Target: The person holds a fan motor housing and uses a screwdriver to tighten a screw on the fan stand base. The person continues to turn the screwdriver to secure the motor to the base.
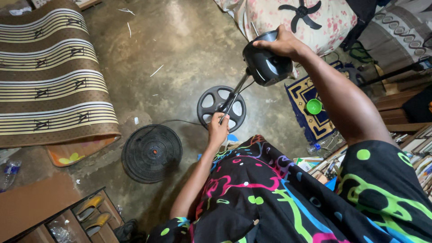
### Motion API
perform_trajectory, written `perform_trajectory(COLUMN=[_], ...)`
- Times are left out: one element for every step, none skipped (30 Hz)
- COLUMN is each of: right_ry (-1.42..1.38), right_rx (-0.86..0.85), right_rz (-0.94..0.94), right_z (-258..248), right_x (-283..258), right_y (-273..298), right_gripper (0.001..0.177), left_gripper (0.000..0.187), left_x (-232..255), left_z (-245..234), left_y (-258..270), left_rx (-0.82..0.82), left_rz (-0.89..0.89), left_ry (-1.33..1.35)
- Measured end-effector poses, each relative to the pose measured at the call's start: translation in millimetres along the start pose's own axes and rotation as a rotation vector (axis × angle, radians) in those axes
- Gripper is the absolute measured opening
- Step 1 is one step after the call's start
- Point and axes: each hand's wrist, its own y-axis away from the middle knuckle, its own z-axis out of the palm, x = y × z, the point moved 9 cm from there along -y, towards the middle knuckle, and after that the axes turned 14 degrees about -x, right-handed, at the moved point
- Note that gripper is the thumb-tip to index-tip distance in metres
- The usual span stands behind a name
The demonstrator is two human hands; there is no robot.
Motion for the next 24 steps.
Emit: perform_trajectory(right_ry=[0.008, 0.016, 0.024, 0.025, 0.025, 0.026, 0.042, 0.058, 0.073, 0.075, 0.077, 0.077, 0.075, 0.073, 0.07, 0.069, 0.068, 0.067, 0.074, 0.081, 0.089, 0.088, 0.086, 0.085], right_rx=[-0.007, -0.014, -0.021, -0.016, -0.011, -0.005, -0.002, 0.0, 0.002, 0.003, 0.004, 0.004, 0.003, 0.003, 0.002, 0.0, -0.001, -0.002, -0.002, -0.002, -0.002, -0.003, -0.004, -0.004], right_rz=[0.006, 0.01, 0.015, 0.007, -0.001, -0.01, -0.01, -0.01, -0.01, -0.011, -0.012, -0.012, -0.011, -0.011, -0.011, 0.001, 0.012, 0.025, 0.023, 0.019, 0.015, 0.004, -0.007, -0.017], right_z=[1.1, 1.8, 2.4, 2.6, 2.8, 2.1, 1.4, 1.2, 1.1, 1.1, 1.1, 1.7, 2.1, 2.0, 1.7, 1.8, 1.8, 1.7, 1.9, 1.6, 1.2, 1.7, 2.4, 1.6], right_x=[0.9, 1.5, 2.3, 2.6, 3.0, 2.7, 3.0, 3.5, 4.0, 4.1, 3.9, 4.4, 4.6, 4.6, 4.3, 4.3, 4.2, 5.0, 4.5, 3.3, 2.6, 1.8, 1.3, 1.6], right_y=[-0.3, -0.8, -1.2, -1.4, -1.6, -2.7, -3.8, -4.7, -5.6, -7.0, -8.4, -8.8, -9.0, -8.9, -8.7, -9.0, -9.4, -9.1, -8.8, -9.2, -9.5, -9.7, -10.0, -9.8], right_gripper=[0.109, 0.109, 0.109, 0.109, 0.11, 0.11, 0.11, 0.111, 0.111, 0.111, 0.111, 0.111, 0.111, 0.111, 0.111, 0.112, 0.112, 0.113, 0.113, 0.114, 0.114, 0.114, 0.114, 0.115], left_gripper=[0.023, 0.023, 0.024, 0.024, 0.024, 0.024, 0.024, 0.024, 0.023, 0.023, 0.023, 0.023, 0.023, 0.023, 0.023, 0.023, 0.023, 0.022, 0.022, 0.022, 0.021, 0.02, 0.02, 0.019], left_x=[-0.5, -0.6, -0.6, -2.8, -4.9, -6.5, -7.5, -8.7, -9.9, -10.4, -11.1, -12.4, -12.7, -12.8, -13.0, -14.8, -16.6, -18.4, -20.2, -21.5, -22.6, -24.3, -25.9, -27.1], left_z=[2.3, 4.4, 6.5, 8.4, 10.1, 11.2, 12.1, 13.1, 14.2, 15.3, 16.6, 17.7, 18.6, 19.9, 21.0, 21.7, 22.3, 23.1, 24.1, 25.0, 25.7, 25.5, 24.8, 25.4], left_y=[-1.1, -2.6, -4.2, -5.7, -7.4, -9.4, -10.5, -10.9, -11.2, -12.0, -12.8, -12.6, -12.6, -13.0, -13.5, -13.8, -14.2, -14.4, -14.6, -15.1, -15.3, -14.8, -14.3, -14.6], left_rx=[-0.006, -0.01, -0.015, -0.013, -0.011, -0.009, -0.009, -0.008, -0.008, -0.007, -0.007, -0.007, -0.006, -0.005, -0.003, -0.004, -0.004, -0.006, -0.009, -0.011, -0.012, -0.016, -0.019, -0.024], left_rz=[0.011, 0.023, 0.034, 0.018, 0.002, -0.013, -0.021, -0.029, -0.037, -0.041, -0.045, -0.052, -0.041, -0.029, -0.017, -0.02, -0.023, -0.026, -0.028, -0.029, -0.03, -0.039, -0.047, -0.055], left_ry=[0.028, 0.055, 0.082, 0.08, 0.077, 0.075, 0.076, 0.077, 0.079, 0.076, 0.073, 0.069, 0.074, 0.078, 0.082, 0.089, 0.096, 0.103, 0.122, 0.141, 0.161, 0.173, 0.186, 0.199])
